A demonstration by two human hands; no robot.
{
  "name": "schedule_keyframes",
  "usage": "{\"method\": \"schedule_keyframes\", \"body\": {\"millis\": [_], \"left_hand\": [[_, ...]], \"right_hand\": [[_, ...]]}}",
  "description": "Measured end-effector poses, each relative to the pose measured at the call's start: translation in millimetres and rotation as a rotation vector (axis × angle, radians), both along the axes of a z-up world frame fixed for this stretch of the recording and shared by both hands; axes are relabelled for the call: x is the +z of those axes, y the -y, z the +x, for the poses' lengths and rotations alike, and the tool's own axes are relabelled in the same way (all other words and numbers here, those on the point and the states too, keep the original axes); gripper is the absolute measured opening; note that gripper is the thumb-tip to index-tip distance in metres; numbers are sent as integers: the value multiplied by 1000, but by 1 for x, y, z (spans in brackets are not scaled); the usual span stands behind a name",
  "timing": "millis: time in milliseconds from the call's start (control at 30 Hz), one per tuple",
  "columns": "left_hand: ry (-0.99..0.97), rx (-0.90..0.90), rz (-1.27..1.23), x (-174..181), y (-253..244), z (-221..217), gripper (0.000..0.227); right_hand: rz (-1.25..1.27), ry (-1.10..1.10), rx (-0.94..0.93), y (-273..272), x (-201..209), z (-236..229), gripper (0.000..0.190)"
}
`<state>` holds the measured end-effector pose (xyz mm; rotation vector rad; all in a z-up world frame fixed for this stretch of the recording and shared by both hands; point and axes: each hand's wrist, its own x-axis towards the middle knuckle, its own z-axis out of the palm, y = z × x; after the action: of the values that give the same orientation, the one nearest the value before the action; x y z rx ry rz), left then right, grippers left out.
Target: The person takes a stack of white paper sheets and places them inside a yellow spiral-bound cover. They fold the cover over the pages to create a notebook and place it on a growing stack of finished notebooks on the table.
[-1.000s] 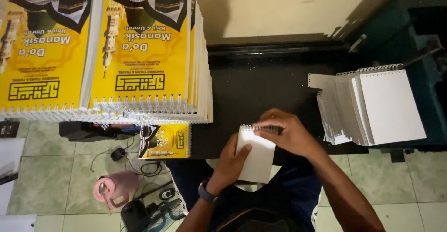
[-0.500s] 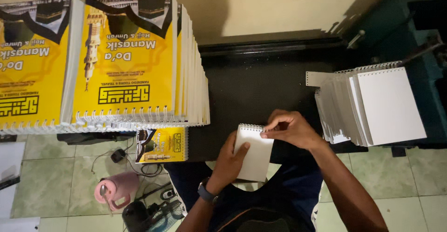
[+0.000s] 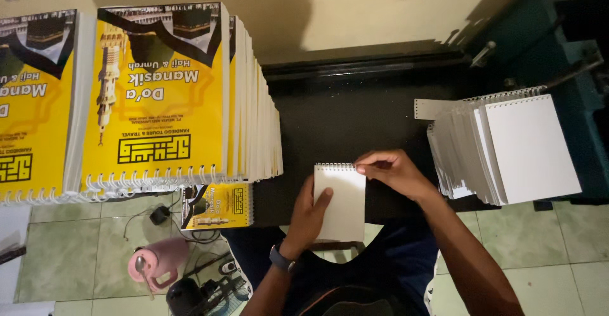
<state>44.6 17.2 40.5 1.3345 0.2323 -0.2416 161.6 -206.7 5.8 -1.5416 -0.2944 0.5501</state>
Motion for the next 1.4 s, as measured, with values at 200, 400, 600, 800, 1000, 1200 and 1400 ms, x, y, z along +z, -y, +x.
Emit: {"method": "schedule_keyframes", "body": {"millis": [200, 400, 600, 800, 1000, 1200, 1400], "left_hand": [[35, 9, 242, -5, 8, 24, 62], [292, 1, 905, -9, 1, 32, 67], [291, -263, 1003, -2, -11, 17, 66], [371, -247, 967, -34, -6, 15, 60], [467, -168, 1126, -64, 7, 11, 60], [433, -317, 1232, -57, 4, 4, 45], [407, -272, 1197, -77, -2, -12, 61]], "right_hand": [[-20, 122, -107, -17, -14, 17, 18], [-442, 838, -227, -31, -13, 49, 15], [-668, 788, -65, -45, -10, 62, 30], [-644, 879, 5, -62, -22, 73, 10], [-597, 847, -28, -58, -22, 61, 19], [-582, 986, -323, -31, -29, -32, 35], [-749, 784, -243, -1, -51, -94, 59]]}}
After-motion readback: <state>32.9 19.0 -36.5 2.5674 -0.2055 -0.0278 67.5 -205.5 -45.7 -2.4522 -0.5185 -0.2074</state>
